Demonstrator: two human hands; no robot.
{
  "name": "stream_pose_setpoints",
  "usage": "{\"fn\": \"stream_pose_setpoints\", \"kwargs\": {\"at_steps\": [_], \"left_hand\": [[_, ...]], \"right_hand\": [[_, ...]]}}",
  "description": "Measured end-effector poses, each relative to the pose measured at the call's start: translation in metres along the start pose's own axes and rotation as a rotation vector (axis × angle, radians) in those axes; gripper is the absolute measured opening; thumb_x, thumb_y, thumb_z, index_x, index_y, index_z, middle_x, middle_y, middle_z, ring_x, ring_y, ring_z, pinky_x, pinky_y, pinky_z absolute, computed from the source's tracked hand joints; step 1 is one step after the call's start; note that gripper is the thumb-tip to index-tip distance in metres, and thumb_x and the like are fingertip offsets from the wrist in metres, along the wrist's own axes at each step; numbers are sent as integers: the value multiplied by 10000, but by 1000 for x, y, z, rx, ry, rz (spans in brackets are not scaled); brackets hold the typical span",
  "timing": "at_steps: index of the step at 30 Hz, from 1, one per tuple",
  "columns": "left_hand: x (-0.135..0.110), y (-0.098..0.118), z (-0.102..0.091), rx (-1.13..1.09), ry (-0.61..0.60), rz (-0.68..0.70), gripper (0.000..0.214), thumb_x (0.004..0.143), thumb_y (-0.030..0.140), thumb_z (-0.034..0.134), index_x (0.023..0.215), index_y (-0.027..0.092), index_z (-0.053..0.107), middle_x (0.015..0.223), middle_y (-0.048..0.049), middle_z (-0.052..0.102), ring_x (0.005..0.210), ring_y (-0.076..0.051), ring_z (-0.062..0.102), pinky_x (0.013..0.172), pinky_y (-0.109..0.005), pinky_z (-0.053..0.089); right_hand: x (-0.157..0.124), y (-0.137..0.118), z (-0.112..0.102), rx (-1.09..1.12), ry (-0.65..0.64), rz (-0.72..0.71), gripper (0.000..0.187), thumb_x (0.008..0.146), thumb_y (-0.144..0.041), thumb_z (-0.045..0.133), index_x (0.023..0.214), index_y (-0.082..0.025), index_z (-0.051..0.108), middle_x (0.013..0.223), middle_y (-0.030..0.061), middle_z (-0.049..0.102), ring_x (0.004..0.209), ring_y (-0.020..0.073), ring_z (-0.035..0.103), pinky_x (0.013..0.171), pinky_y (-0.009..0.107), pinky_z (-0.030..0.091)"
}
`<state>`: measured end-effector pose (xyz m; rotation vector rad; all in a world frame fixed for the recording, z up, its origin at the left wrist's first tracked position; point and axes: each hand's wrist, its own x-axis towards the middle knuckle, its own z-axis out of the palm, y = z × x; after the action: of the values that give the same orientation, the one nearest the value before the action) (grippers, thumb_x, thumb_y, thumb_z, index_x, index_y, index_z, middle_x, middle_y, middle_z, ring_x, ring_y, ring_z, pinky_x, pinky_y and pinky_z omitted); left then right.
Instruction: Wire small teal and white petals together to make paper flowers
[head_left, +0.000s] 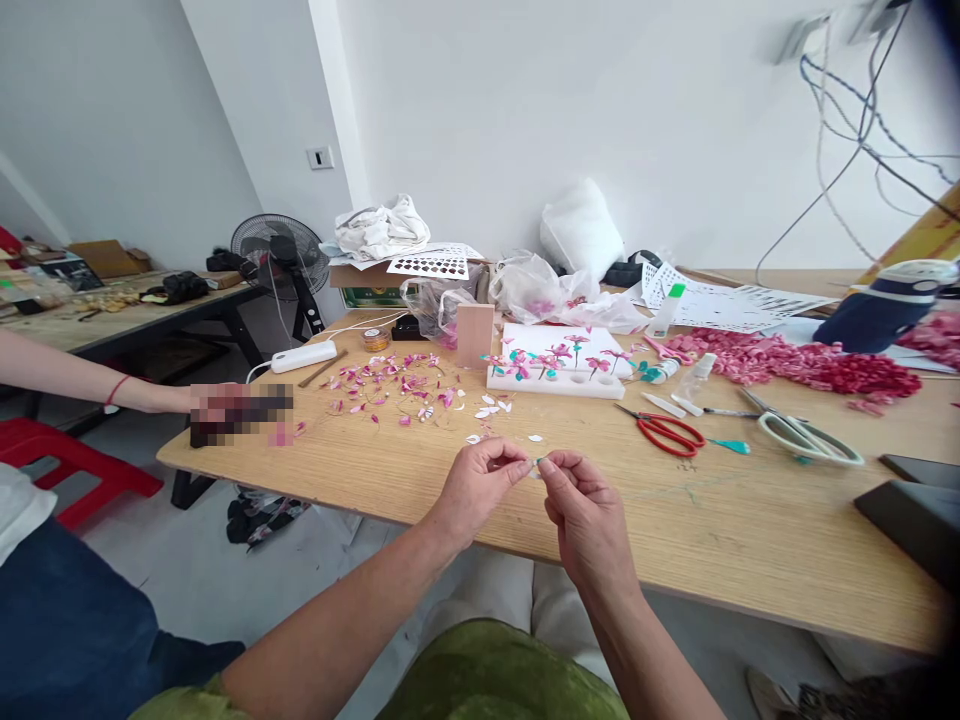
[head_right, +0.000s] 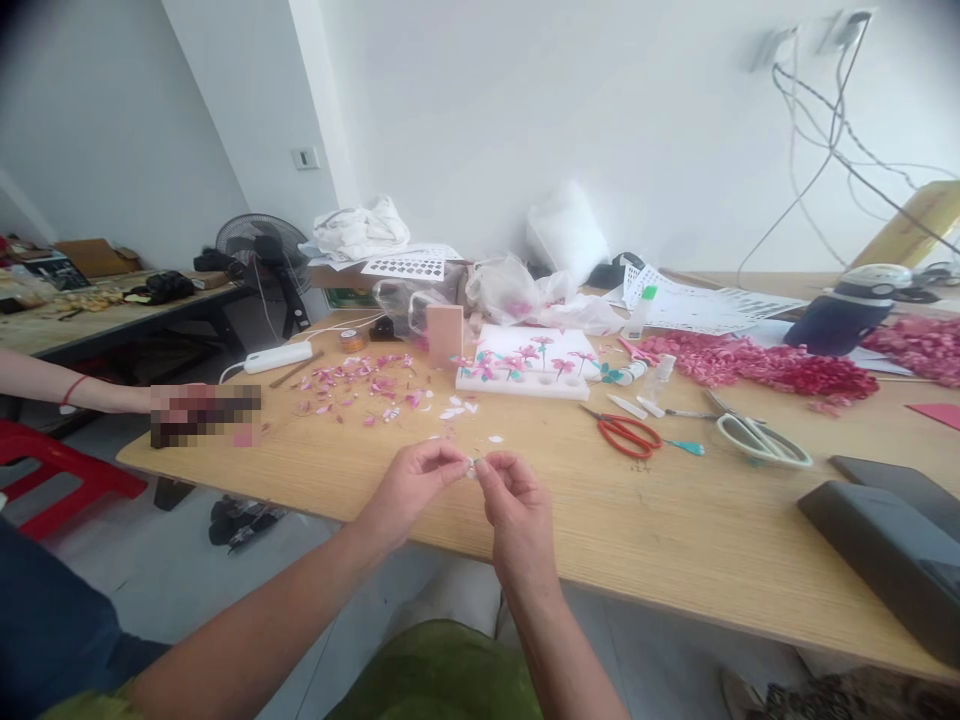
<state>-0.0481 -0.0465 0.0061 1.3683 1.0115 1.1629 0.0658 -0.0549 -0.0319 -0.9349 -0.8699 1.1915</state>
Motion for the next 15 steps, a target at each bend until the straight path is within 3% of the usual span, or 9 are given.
{"fn": "stream_pose_setpoints", "kwargs": {"at_steps": [15], "left_hand": [[-1, 5, 2, 71, 42, -40, 94, 651, 220, 591, 626, 136, 624, 626, 7, 588, 663, -113, 503, 679, -225, 387]], "right_hand": [[-2, -2, 0, 11, -1, 4, 196, 691, -330, 631, 724, -176, 514, 502, -84, 326, 421, 35, 203, 393, 185, 128]]}}
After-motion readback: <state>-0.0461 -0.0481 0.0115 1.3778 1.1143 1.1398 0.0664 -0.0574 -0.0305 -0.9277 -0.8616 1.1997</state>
